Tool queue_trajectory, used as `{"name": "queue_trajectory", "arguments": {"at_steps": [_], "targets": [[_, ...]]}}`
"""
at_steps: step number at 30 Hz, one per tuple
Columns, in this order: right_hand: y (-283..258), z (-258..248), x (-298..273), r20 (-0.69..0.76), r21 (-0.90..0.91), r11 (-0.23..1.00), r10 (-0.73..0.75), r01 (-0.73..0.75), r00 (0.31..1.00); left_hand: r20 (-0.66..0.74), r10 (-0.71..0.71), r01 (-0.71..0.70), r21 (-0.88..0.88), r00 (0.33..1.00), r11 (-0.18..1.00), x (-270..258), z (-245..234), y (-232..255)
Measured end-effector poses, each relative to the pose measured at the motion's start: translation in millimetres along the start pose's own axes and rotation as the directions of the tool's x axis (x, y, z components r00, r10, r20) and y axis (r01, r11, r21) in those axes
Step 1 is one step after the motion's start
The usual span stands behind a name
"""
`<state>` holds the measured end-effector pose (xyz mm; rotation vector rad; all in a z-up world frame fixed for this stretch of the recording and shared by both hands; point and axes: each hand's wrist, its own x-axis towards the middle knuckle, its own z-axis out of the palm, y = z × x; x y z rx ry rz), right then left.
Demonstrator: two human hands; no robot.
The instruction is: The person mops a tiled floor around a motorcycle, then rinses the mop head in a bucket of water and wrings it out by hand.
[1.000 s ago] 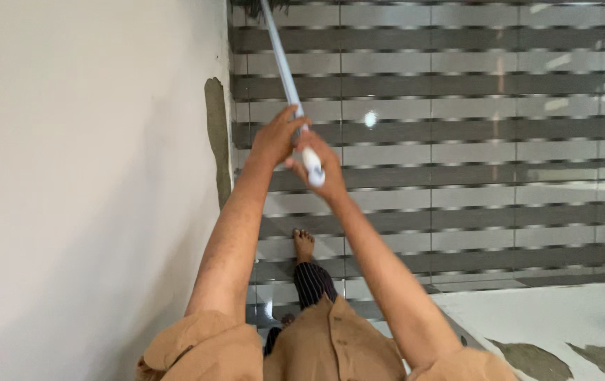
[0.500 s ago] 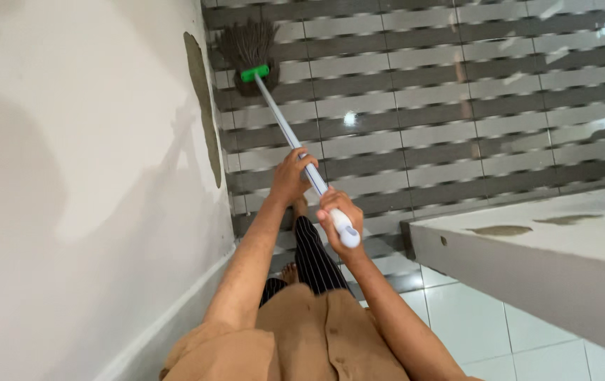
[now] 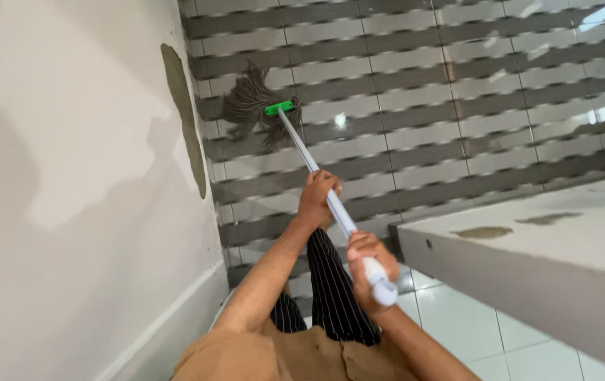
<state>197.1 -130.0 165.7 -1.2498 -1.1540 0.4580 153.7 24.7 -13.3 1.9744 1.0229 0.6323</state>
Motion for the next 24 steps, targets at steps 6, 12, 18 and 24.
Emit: {"name": "queue_trajectory", "arguments": {"at_steps": [6, 12, 18, 24], "targets": [[126.1, 25.3, 77.2, 0.085, -0.082, 0.996, -0.037, 0.044, 0.996, -0.029, -0.032, 0.038, 0.207, 0.999, 0.978, 132.4, 13.6, -85.7], [291.7, 44.3, 227.9, 0.129, -0.213, 0.97, -0.089, 0.115, 0.988, -0.057, -0.099, 0.109, 0.238, 0.994, 0.965, 307.2, 20.5, -137.6], [386.0, 19.6, 376.1, 0.28, -0.169, 0.982, -0.032, 0.082, 0.959, 0.025, -0.249, 0.247, 0.079, 0.968, 0.966, 402.9, 25.7, -108.3], [337.0, -3.1, 331.3, 0.007, -0.18, 0.98, 0.084, -0.081, 0.996, -0.03, -0.011, 0.016, 0.149, 0.999, 0.989, 377.3, 52.5, -74.4]]}}
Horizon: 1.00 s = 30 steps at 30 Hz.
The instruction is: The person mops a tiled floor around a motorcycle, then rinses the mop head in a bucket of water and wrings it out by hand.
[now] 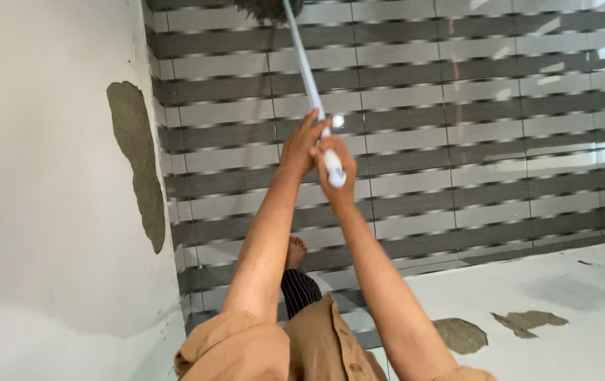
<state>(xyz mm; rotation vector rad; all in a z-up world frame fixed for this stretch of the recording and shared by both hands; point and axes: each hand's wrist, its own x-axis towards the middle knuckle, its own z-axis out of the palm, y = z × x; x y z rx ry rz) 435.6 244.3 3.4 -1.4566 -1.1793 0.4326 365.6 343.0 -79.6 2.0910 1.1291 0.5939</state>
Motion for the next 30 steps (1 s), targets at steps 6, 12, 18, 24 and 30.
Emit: {"name": "queue_trajectory", "arguments": {"at_steps": [6, 12, 18, 24, 30], "targets": [[-96.6, -35.9, -141.7, -0.079, 0.065, 0.996, 0.063, -0.058, 0.995, 0.109, 0.055, -0.059, 0.032, 0.992, 0.998, -124.4, 7.7, 26.6], [-202.7, -107.7, -269.4, -0.139, -0.159, 0.982, -0.121, 0.098, 0.983, 0.071, 0.214, -0.212, -0.029, 0.974, 0.977, -243.8, 12.3, 70.2], [-287.1, -181.1, -325.3, -0.123, 0.029, 0.976, -0.21, 0.215, 0.97, 0.025, 0.472, -0.463, -0.151, 0.881, 0.873, -335.5, 23.8, 154.6], [-269.1, -172.5, -291.0, -0.239, 0.153, 0.941, -0.262, 0.302, 0.935, 0.111, 0.473, -0.441, -0.227, 0.874, 0.868, -299.8, 31.7, 162.2], [-169.6, -137.1, -209.1, -0.136, 0.086, 0.919, -0.371, 0.384, 0.918, 0.058, 0.447, -0.441, -0.099, 0.892, 0.892, -185.4, 54.4, 103.3]]}}
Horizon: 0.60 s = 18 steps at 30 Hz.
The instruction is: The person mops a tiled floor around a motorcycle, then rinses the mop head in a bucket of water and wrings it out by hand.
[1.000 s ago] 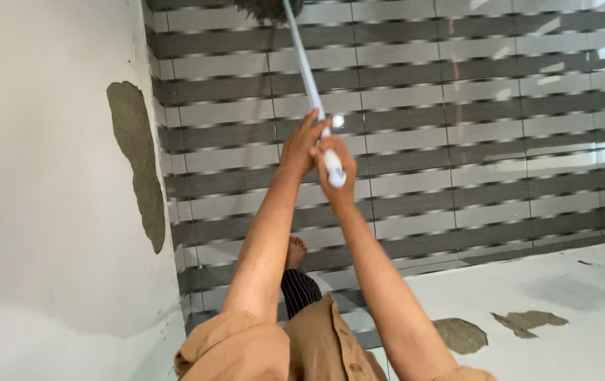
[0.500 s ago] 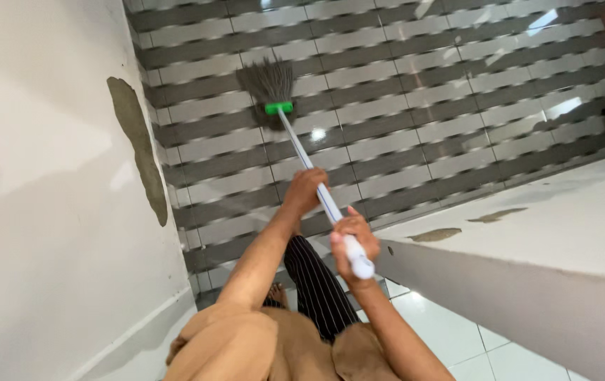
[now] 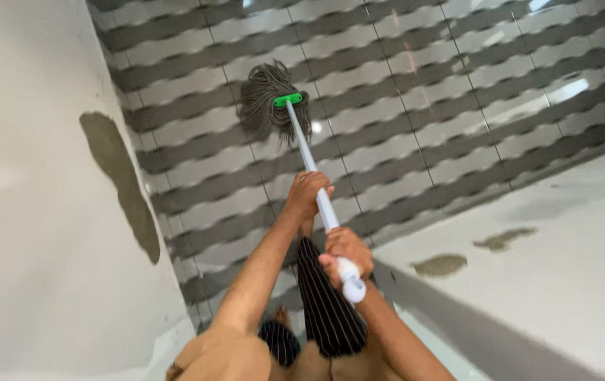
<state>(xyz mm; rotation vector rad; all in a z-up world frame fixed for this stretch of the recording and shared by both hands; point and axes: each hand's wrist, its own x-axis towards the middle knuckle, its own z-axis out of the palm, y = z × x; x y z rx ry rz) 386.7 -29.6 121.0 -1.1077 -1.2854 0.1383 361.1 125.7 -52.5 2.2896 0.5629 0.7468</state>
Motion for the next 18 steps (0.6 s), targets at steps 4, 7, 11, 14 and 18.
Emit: {"name": "queue_trajectory", "arguments": {"at_steps": [4, 7, 11, 14, 18], "targets": [[105.3, 17.9, 50.3, 0.091, -0.119, 0.993, 0.036, -0.025, 0.995, 0.109, -0.203, 0.194, 0.084, 0.973, 0.977, 90.9, -9.7, -83.2], [198.5, 33.6, 96.2, 0.051, -0.144, 0.977, 0.163, -0.154, 0.985, 0.063, -0.318, 0.316, 0.033, 0.946, 0.948, 160.4, -18.7, -136.1], [317.6, 47.6, 159.9, 0.071, -0.25, 0.924, 0.316, -0.29, 0.946, 0.118, -0.459, 0.466, -0.038, 0.881, 0.884, 232.9, -25.1, -180.9], [379.0, 43.6, 192.0, 0.053, -0.162, 0.942, 0.306, -0.295, 0.95, 0.035, -0.333, 0.334, -0.054, 0.942, 0.941, 265.7, -13.2, -192.2], [384.0, 20.0, 191.4, 0.066, -0.115, 0.928, 0.362, -0.354, 0.93, 0.072, -0.415, 0.419, -0.054, 0.907, 0.906, 269.8, 1.2, -174.9]]}}
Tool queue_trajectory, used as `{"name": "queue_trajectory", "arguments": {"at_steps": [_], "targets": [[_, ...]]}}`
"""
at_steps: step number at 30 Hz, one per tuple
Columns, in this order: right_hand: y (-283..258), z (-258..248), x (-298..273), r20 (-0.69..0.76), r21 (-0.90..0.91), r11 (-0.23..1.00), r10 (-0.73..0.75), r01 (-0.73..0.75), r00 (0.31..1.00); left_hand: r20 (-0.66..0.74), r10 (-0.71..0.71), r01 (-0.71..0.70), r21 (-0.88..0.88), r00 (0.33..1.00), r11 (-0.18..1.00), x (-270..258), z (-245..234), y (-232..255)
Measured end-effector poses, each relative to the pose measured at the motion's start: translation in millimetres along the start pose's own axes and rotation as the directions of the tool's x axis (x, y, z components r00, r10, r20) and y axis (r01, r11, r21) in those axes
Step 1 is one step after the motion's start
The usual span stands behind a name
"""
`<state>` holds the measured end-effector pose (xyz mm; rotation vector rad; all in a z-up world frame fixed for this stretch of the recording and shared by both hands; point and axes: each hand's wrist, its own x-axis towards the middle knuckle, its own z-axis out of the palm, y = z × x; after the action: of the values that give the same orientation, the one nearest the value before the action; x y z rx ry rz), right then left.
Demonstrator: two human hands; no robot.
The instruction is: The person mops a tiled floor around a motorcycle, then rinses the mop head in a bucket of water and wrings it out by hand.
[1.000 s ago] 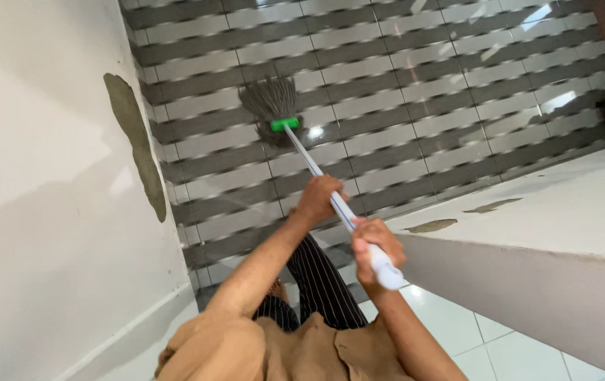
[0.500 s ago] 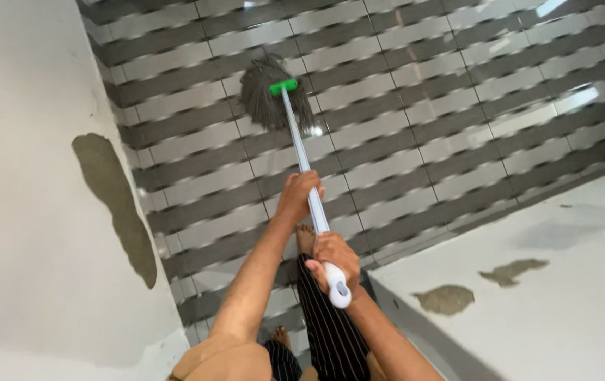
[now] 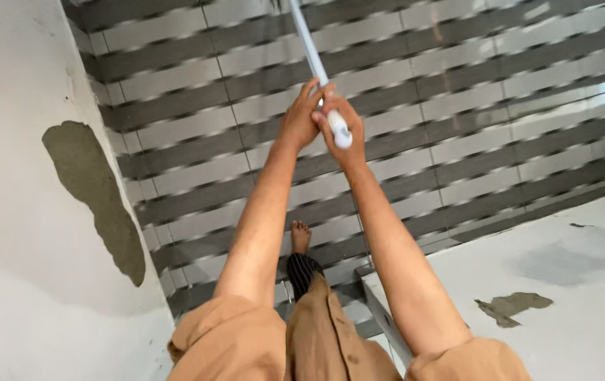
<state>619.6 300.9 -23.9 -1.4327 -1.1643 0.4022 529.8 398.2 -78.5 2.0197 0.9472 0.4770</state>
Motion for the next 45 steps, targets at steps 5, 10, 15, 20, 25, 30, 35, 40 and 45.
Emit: {"name": "queue_trajectory", "arguments": {"at_steps": [5, 10, 15, 20, 25, 30, 35, 40, 45], "targets": [[-60.7, -16.1, -93.2, -0.049, -0.019, 0.999, 0.025, -0.026, 0.998, 0.101, -0.06, 0.059, 0.011, 0.993, 0.998, -98.2, 6.7, 33.8], [-151.7, -10.6, -233.0, -0.148, -0.097, 0.994, -0.058, 0.044, 0.987, 0.069, 0.024, -0.024, 0.006, 0.997, 1.0, -237.8, 17.4, 45.9], [-258.8, -30.4, -386.4, -0.279, -0.142, 0.988, 0.012, -0.053, 0.96, 0.128, 0.074, -0.068, -0.049, 0.989, 0.996, -388.0, 46.6, 66.8], [-368.3, -75.3, -513.6, -0.244, -0.303, 0.951, -0.014, -0.062, 0.97, 0.478, -0.494, 0.678, -0.618, 0.726, 0.399, -507.7, 60.7, 126.3], [-450.9, -104.5, -576.0, -0.255, -0.317, 0.948, -0.069, -0.016, 0.965, 0.231, 0.479, -0.478, -0.066, 0.847, 0.876, -572.4, 96.3, 136.2], [-461.1, -113.0, -618.3, -0.179, -0.216, 0.97, -0.149, 0.109, 0.972, 0.152, 0.596, -0.574, -0.163, 0.789, 0.802, -623.3, 87.3, 130.1], [-436.4, -90.8, -643.0, -0.066, -0.048, 0.988, -0.148, 0.145, 0.987, 0.178, 0.528, -0.546, 0.069, 0.83, 0.835, -658.7, 52.4, 86.7], [-427.9, -75.6, -646.4, 0.081, 0.101, 0.985, -0.149, 0.14, 0.986, 0.099, 0.361, -0.373, 0.178, 0.927, 0.911, -687.6, 31.7, 53.4], [-442.2, -77.0, -662.8, 0.306, 0.237, 0.971, -0.1, 0.026, 0.947, -0.222, 0.255, -0.217, 0.182, 0.941, 0.959, -753.8, 11.0, 69.5]]}}
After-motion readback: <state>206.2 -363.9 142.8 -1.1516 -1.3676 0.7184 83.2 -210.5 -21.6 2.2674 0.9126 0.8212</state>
